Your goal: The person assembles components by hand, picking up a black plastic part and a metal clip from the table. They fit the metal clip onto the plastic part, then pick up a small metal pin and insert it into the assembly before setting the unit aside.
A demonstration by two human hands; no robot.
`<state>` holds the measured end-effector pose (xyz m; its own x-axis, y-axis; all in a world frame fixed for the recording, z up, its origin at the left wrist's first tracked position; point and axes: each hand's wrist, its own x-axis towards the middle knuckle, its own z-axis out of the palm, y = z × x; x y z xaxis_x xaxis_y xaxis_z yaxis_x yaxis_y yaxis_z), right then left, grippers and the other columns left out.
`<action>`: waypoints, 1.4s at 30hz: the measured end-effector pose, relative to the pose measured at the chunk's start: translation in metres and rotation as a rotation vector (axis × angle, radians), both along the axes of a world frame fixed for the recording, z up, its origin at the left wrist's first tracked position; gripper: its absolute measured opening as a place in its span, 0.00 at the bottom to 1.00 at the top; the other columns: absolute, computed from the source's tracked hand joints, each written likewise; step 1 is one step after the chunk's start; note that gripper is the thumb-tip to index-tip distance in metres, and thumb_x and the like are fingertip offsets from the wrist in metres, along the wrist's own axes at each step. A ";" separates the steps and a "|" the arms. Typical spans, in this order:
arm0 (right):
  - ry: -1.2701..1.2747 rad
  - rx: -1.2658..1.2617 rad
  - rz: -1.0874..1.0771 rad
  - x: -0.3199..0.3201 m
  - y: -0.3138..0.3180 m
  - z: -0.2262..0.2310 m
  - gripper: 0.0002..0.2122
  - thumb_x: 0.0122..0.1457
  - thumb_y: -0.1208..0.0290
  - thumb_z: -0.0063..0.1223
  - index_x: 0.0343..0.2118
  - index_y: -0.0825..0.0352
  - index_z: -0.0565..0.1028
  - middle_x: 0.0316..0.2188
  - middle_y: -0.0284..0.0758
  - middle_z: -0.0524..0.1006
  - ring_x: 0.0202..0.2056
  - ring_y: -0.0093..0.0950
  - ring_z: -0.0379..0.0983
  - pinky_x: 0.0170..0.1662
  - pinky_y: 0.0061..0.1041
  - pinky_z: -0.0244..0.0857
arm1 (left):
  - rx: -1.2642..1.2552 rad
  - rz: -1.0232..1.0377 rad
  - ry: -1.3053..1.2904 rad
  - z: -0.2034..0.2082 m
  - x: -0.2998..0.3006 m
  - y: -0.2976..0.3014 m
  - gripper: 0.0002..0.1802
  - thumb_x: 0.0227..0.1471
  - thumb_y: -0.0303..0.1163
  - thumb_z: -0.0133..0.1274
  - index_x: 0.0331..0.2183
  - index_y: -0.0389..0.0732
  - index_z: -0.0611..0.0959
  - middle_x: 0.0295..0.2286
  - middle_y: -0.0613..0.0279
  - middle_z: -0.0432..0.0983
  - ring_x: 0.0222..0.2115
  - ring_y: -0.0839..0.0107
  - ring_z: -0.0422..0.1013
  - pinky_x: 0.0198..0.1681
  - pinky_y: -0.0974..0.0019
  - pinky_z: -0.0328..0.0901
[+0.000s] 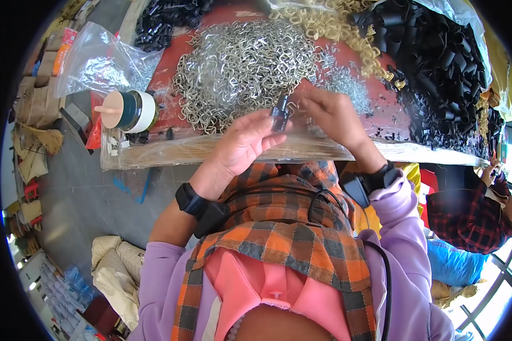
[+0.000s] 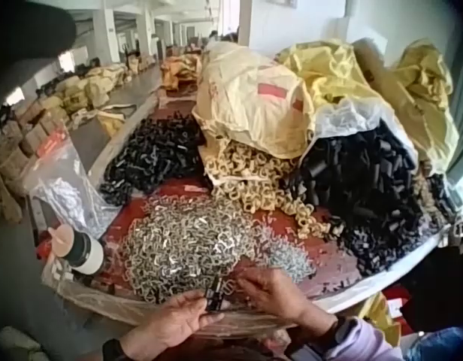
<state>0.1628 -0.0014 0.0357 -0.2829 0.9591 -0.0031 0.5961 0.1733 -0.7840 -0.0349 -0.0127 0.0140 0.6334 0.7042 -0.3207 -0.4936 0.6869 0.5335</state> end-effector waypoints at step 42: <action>0.017 0.232 -0.036 -0.011 -0.044 0.000 0.15 0.42 0.74 0.52 0.36 0.65 0.65 0.25 0.37 0.63 0.25 0.35 0.63 0.27 0.28 0.59 | 0.047 -0.024 0.075 -0.006 0.026 0.004 0.14 0.45 0.26 0.47 0.37 0.35 0.72 0.35 0.60 0.69 0.36 0.73 0.65 0.41 0.70 0.60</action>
